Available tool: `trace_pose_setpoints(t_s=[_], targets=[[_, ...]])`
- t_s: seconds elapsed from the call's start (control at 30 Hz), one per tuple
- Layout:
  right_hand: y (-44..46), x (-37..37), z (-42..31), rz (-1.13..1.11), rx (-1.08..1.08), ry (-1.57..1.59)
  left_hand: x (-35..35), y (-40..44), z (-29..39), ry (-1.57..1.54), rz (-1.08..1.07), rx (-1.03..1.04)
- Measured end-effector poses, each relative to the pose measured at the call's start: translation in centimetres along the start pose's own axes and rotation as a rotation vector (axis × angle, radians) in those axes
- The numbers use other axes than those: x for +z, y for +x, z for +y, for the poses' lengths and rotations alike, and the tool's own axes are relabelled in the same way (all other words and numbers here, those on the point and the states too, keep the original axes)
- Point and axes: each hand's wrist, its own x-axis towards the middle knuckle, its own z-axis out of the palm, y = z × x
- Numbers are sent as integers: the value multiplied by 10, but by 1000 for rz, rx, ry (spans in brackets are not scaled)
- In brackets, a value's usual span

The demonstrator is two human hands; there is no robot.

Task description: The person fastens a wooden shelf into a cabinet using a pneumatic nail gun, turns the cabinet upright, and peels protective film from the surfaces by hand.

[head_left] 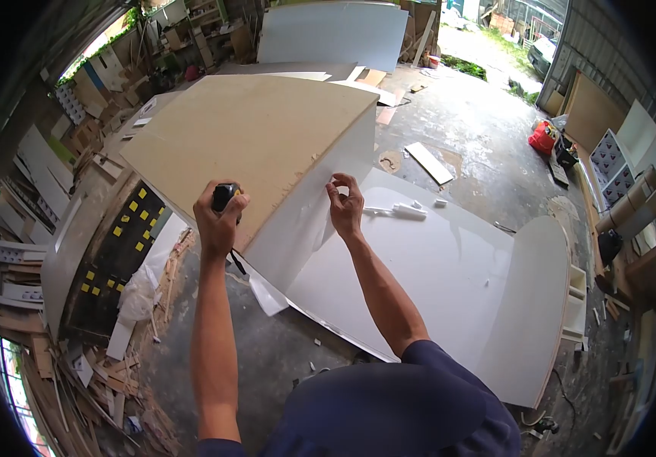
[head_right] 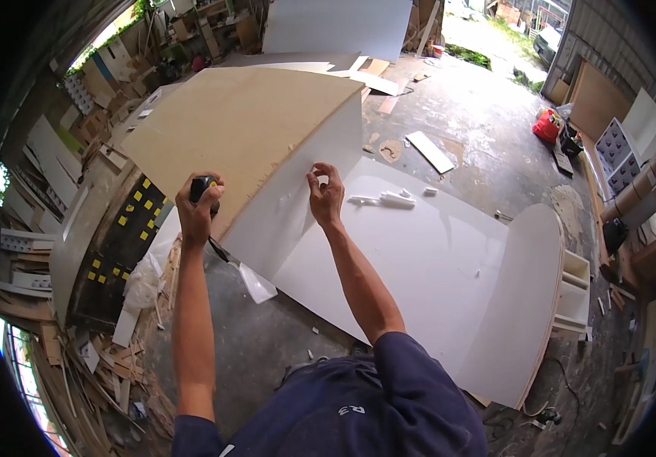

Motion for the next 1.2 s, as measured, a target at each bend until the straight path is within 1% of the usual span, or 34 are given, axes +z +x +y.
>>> trace_pose_setpoints(t_s=[0.17,0.23,0.33,0.4,0.57,0.63,0.67,0.73,0.77,0.83,0.87,0.97,1.03,1.2], targets=[[-3,8,8,19,-13,4,1,0,-2,-1,-4,7],[-1,11,8,45,-78,30,2,1,-1,8,-10,10],[-3,12,7,40,-81,29,6,3,-2,-21,38,69],[-2,13,6,46,-96,30,5,3,-7,52,19,103],[-11,16,3,51,-86,55,5,4,-5,71,20,81],[-23,15,-6,36,-111,22,5,5,-5,68,25,62],[-30,18,-4,24,-177,10,5,5,-6,50,29,66],[-43,13,0,-68,-178,-17,5,4,-8,32,35,72],[-44,9,-1,-68,-180,-16,4,2,-6,13,19,59],[-46,3,-1,-110,-68,12,2,2,-3,1,3,45],[-41,7,-6,32,4,103,2,0,-1,-15,-1,36],[-31,6,-13,36,2,124,1,1,1,-23,-3,14],[-28,8,-6,32,-111,36,1,0,1,-16,-11,-3],[-30,13,5,58,-191,-17,1,1,-3,29,-5,17]])
